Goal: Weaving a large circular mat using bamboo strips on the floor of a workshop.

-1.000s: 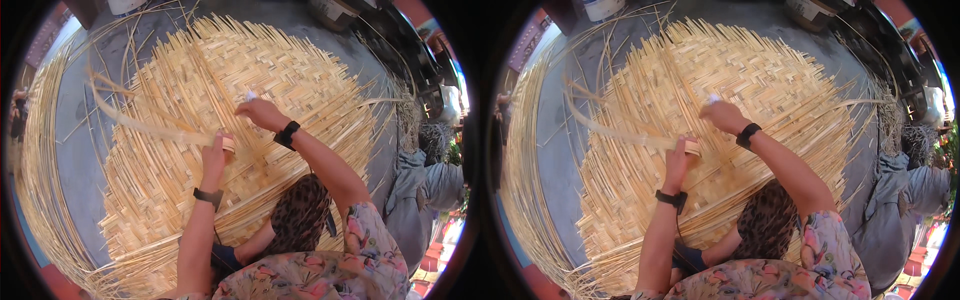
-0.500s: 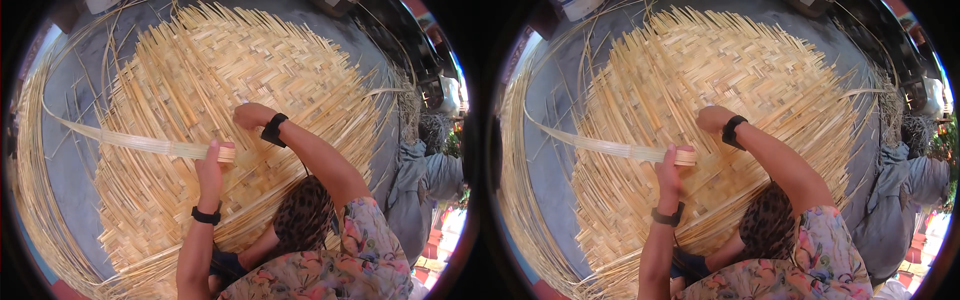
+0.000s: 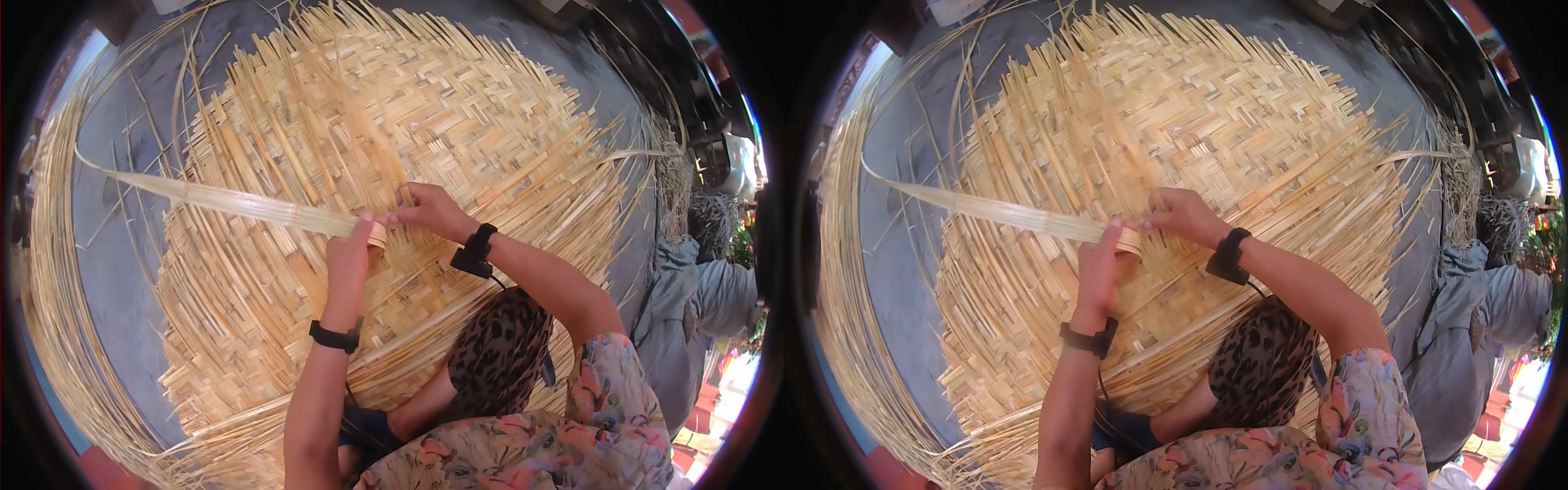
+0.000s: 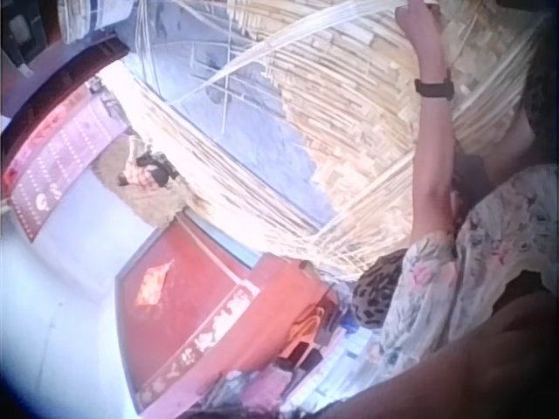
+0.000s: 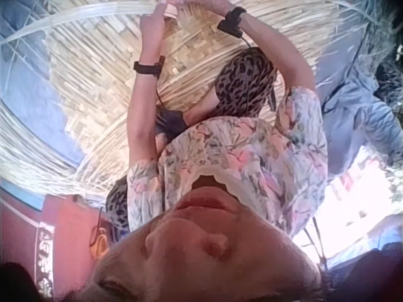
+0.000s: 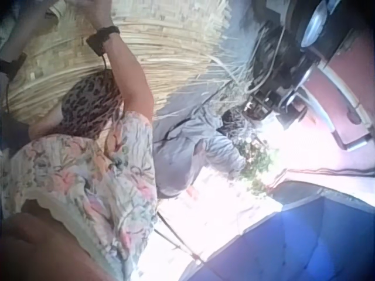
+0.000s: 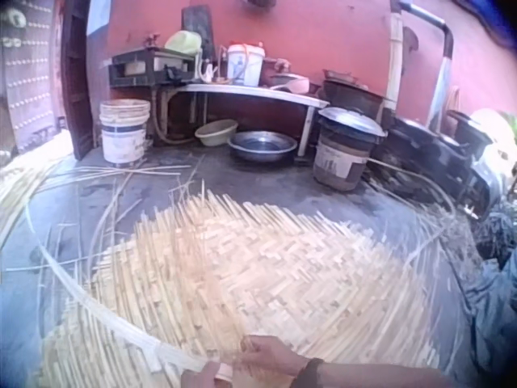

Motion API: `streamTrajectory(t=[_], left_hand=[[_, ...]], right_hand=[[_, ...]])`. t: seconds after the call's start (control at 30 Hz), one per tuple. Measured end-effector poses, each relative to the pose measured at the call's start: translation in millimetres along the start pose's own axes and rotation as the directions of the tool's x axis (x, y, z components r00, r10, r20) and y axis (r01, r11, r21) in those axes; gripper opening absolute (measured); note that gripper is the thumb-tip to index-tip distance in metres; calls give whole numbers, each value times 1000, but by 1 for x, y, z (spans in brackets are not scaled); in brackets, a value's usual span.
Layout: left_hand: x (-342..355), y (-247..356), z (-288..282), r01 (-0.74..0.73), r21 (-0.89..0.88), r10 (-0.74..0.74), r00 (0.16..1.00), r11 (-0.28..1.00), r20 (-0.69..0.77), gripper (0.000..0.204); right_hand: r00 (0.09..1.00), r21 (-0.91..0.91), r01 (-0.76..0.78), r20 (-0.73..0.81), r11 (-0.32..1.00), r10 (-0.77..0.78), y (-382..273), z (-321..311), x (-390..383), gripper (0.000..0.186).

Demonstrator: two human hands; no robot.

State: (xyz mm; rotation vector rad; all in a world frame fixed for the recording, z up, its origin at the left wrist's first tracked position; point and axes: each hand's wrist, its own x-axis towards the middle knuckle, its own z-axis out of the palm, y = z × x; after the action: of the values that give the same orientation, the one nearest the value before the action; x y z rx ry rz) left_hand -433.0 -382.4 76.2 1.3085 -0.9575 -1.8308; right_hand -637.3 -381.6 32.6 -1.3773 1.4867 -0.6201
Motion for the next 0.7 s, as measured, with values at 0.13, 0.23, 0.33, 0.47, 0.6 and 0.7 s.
streamTrajectory(t=[0.13, 0.23, 0.33, 0.47, 0.6, 0.7], left_hand=[[23, -7, 7, 125, 128, -121, 992, 984, -43, 37], [43, -26, 5, 174, 105, -174, 985, 979, -12, 40], [56, -36, -4, 317, -32, -306, 934, 948, 183, 45], [39, -48, -28, 403, -220, -355, 907, 888, 227, 67], [-20, -66, -26, -195, 467, 238, 971, 862, -34, 76], [-45, -111, -30, -288, 917, 421, 894, 277, 154, 92]], right_hand=[[988, 428, -98, 149, 898, 37, -4, -4, -10, 32], [940, 189, 200, 239, 961, -242, -30, -8, -2, 33], [959, 7, 216, 187, 976, -213, -50, -11, 17, 35], [957, -609, 287, 142, 739, -255, -40, -13, 0, 34], [972, -185, 234, 14, 954, -236, -9, -57, -20, 49], [933, 316, 340, -229, 885, -277, -40, -44, -7, 66]])
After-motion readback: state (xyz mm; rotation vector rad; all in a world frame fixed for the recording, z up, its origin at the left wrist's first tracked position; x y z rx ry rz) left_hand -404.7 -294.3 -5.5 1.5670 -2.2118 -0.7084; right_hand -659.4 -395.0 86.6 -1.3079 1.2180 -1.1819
